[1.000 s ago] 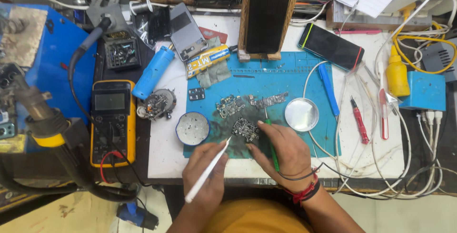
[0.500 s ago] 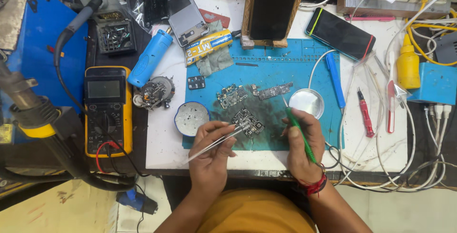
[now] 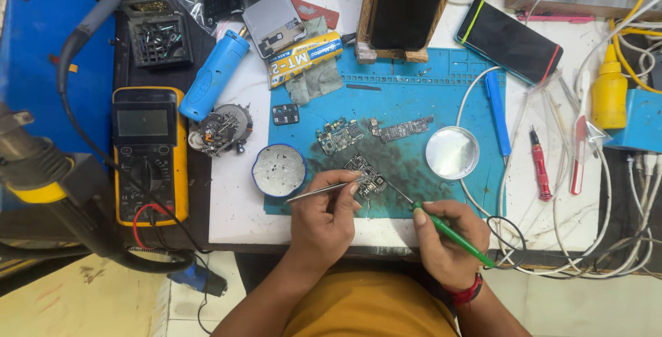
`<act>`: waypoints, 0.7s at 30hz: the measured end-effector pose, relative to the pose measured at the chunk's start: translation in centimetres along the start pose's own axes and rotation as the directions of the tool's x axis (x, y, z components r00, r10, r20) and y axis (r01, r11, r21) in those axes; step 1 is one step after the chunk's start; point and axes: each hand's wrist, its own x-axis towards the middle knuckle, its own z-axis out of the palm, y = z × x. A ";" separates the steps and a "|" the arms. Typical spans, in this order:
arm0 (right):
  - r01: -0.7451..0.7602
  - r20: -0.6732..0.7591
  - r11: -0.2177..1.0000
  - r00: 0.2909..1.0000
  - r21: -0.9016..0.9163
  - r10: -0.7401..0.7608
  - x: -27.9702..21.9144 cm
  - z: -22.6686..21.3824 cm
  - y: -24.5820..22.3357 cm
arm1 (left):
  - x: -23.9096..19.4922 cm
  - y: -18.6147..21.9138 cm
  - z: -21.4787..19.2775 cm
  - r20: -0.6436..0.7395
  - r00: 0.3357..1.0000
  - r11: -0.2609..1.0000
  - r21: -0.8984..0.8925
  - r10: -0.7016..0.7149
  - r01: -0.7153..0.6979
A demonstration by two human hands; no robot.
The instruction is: The person uses a soldering iron and tweezers to work on a small circuit board placed on a blue mat. They repeatedly apply the soldering iron to various points on the board while holding it steady with tweezers.
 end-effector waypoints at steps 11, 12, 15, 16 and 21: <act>0.040 0.034 0.999 0.999 0.022 -0.041 0.7 0.4 0.0 | 0.4 0.5 0.1 0.012 0.996 0.989 0.114 0.088 -0.089; 0.038 0.038 0.999 0.999 0.028 -0.040 0.8 0.5 -0.1 | 0.4 0.5 0.1 0.011 0.996 0.989 0.119 0.090 -0.091; 0.036 0.053 0.999 0.998 -0.003 -0.036 1.0 0.6 -0.4 | 0.4 0.5 0.1 0.010 0.993 0.984 0.136 0.115 -0.115; 0.048 0.057 0.999 0.997 -0.007 -0.048 1.1 0.6 -0.5 | 0.4 0.5 0.1 0.007 0.992 0.981 0.143 0.127 -0.127; 0.079 0.070 0.997 0.995 -0.021 -0.077 1.4 0.6 -0.8 | 0.4 0.6 0.1 0.003 0.994 0.982 0.153 0.113 -0.112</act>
